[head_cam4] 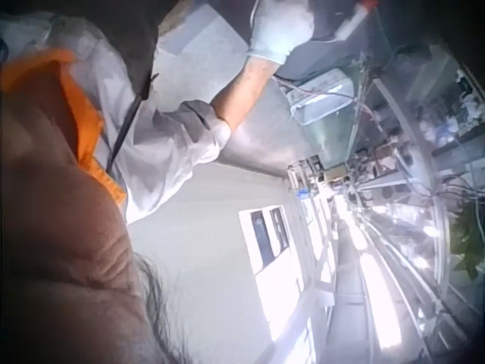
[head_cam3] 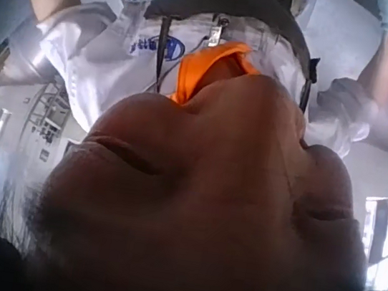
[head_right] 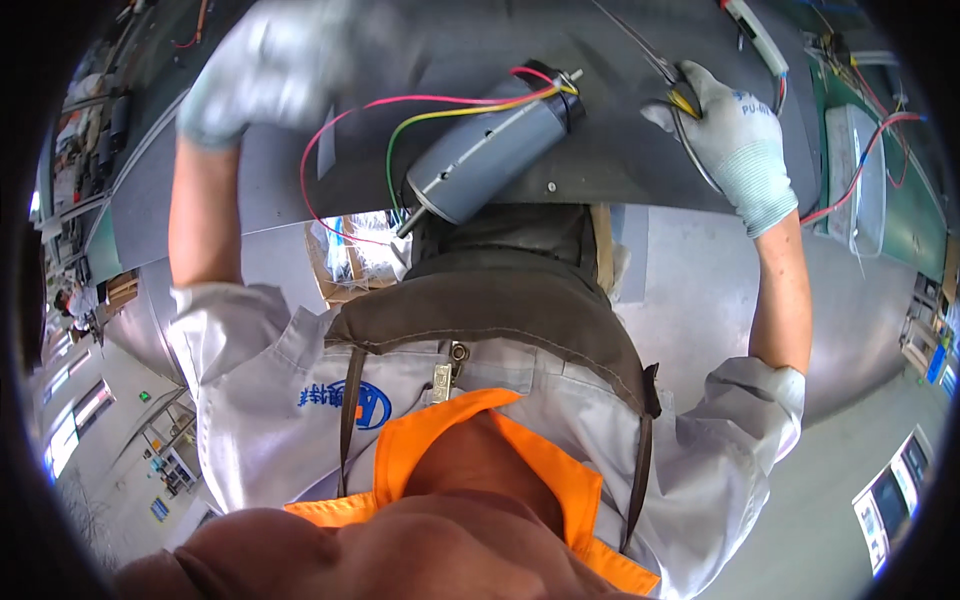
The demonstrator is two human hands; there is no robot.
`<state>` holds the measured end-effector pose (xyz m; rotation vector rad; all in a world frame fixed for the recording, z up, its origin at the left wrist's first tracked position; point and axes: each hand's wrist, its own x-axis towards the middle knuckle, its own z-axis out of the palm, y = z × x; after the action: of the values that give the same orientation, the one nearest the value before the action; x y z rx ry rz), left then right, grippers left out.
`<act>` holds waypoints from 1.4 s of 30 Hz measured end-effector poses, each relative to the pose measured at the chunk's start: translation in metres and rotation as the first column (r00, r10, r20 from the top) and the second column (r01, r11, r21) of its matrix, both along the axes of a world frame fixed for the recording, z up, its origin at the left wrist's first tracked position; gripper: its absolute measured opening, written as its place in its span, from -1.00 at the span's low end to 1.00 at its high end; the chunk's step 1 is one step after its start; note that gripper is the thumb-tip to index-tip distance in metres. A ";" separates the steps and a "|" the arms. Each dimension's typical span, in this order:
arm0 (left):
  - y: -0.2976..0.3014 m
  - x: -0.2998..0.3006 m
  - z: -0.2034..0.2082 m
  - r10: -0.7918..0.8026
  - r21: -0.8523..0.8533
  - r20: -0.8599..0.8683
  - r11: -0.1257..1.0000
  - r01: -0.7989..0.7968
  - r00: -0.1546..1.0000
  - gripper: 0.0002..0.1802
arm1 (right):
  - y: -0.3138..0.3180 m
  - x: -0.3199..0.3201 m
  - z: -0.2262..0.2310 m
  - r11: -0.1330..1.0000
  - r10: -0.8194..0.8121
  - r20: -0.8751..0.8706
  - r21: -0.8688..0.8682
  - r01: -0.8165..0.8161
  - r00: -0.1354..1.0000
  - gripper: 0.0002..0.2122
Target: Assemble and wire electric motors on a production line.
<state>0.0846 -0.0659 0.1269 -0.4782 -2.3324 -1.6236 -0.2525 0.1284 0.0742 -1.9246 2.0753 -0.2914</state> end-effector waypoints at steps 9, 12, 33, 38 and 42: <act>0.130 0.024 -0.062 0.646 -0.540 0.384 0.737 -0.407 0.660 0.11 | 0.028 0.051 -0.057 0.938 -0.032 0.751 0.250 -0.240 0.659 -0.66; 0.146 0.015 -0.078 0.691 -0.566 0.427 0.708 -0.423 0.584 0.21 | 0.027 0.096 -0.036 0.826 -0.533 0.805 0.562 -0.047 0.262 -0.70; -0.188 0.043 -0.136 0.839 0.499 0.490 -0.046 -0.865 0.238 -0.54 | -0.090 0.015 -0.045 0.882 -0.050 0.657 -0.324 0.342 0.752 -0.68; -0.047 0.067 -0.105 0.803 0.519 0.500 0.023 -0.855 0.325 -0.40 | -0.066 -0.114 0.001 0.578 -0.373 0.725 -0.307 0.756 0.580 -0.54; 0.029 0.068 -0.105 0.781 0.463 0.543 0.026 -0.886 0.307 -0.49 | -0.099 -0.175 0.009 0.759 -0.226 0.840 -0.165 0.629 0.493 -0.67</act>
<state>0.1524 -0.0365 0.0215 1.0984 -1.1606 -1.5987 -0.4276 0.0289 0.0837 -0.9833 1.8608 -1.5767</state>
